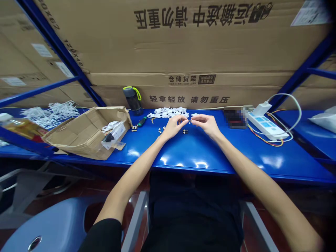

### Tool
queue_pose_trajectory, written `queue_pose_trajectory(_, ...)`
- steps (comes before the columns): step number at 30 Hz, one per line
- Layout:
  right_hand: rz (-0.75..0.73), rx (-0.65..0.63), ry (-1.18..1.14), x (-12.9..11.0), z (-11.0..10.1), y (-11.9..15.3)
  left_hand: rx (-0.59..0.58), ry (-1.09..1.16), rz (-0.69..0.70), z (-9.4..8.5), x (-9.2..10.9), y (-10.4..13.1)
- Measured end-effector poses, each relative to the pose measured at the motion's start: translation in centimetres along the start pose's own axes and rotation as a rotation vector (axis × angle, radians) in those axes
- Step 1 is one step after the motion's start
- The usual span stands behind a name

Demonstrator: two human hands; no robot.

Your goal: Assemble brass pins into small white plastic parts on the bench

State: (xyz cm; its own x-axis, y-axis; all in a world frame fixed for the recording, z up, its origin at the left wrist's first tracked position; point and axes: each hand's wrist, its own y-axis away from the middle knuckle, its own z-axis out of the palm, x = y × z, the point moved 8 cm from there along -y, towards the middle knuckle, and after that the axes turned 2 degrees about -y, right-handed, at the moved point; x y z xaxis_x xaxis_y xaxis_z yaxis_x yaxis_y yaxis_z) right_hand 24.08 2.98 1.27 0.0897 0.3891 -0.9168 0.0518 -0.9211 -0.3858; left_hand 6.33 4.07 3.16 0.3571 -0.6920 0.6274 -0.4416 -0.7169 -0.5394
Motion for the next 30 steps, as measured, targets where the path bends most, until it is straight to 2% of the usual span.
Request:
queue_pose_trajectory(12,-0.039,-0.013,0.020,-0.74,0.21,0.07,0.019,0.010,0.008,-0.05,-0.44,-0.11)
queue_pose_trajectory(21,0.008,-0.002,0.006,-0.07,0.19,0.04,0.012,-0.009,-0.011,-0.03,-0.42,-0.09)
queue_pose_trajectory(30,0.012,0.014,0.034,-0.54,0.07,0.19,0.016,-0.018,0.004,-0.12,-0.30,-0.11)
